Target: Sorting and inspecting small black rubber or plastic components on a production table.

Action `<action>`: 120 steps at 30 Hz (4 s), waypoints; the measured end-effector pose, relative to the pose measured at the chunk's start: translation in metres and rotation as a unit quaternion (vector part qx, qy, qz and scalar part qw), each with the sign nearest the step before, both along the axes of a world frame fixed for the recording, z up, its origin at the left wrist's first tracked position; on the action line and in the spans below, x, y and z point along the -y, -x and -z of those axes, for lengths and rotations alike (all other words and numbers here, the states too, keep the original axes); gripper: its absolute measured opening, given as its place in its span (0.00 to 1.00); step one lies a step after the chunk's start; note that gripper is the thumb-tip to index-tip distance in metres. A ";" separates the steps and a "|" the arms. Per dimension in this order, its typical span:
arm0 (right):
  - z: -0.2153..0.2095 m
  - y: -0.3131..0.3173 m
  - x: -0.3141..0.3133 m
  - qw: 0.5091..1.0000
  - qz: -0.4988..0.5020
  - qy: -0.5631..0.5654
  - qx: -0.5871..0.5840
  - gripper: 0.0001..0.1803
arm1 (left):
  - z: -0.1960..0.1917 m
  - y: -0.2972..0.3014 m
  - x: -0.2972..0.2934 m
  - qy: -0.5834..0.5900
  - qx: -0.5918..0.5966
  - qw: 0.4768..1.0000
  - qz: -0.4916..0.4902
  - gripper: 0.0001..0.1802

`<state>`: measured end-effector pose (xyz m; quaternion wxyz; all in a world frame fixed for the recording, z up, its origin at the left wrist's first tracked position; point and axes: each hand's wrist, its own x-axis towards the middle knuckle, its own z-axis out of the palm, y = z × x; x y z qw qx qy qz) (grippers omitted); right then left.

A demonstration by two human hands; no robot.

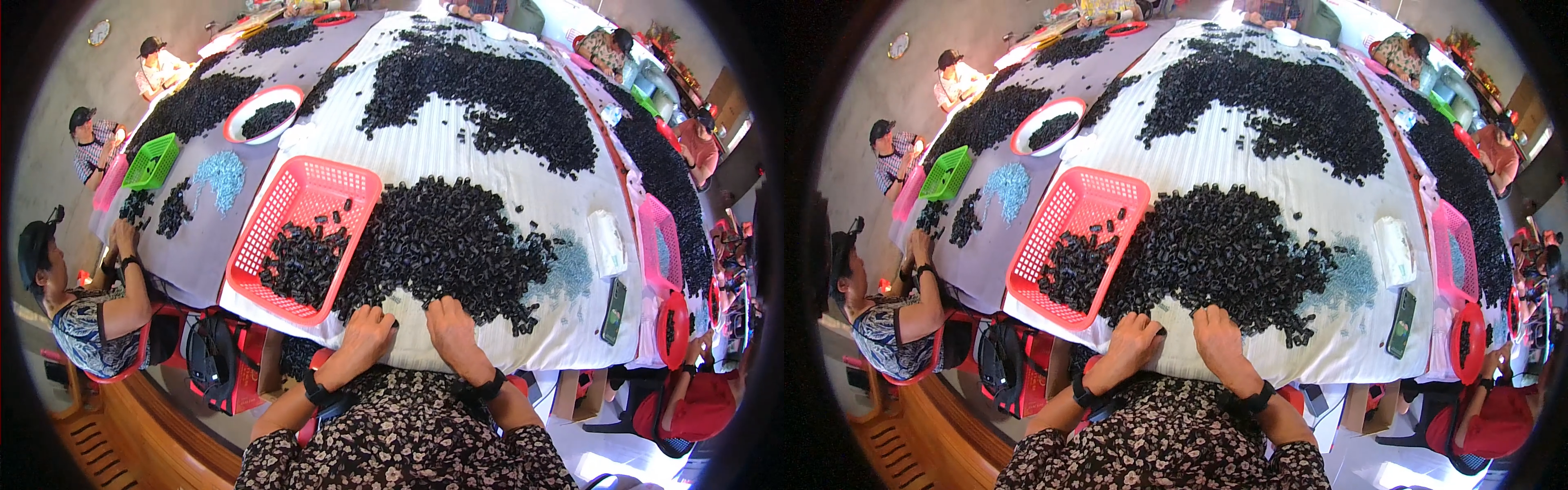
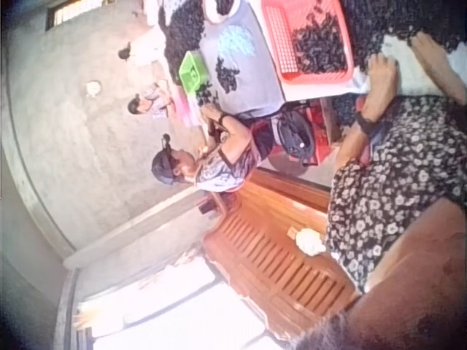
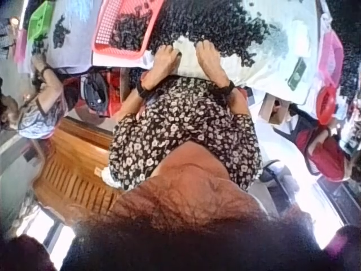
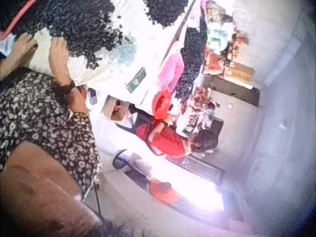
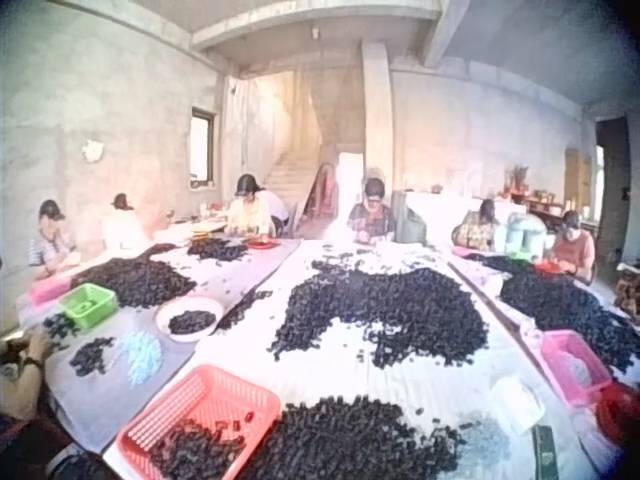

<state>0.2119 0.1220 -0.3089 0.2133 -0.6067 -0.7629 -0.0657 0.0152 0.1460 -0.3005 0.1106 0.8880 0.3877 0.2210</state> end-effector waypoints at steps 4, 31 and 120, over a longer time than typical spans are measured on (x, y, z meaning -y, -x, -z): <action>0.002 -0.005 0.001 0.999 -0.034 -0.014 -0.028 0.07 | 0.004 -0.003 -0.002 -0.027 0.009 1.000 0.003 0.10; -0.007 -0.004 0.009 0.937 -0.042 -0.090 -0.335 0.11 | 0.007 -0.006 -0.013 -0.010 0.085 0.996 0.014 0.11; 0.004 0.005 0.017 0.980 -0.164 0.020 -0.110 0.09 | 0.006 -0.015 -0.016 -0.079 0.005 0.996 0.046 0.10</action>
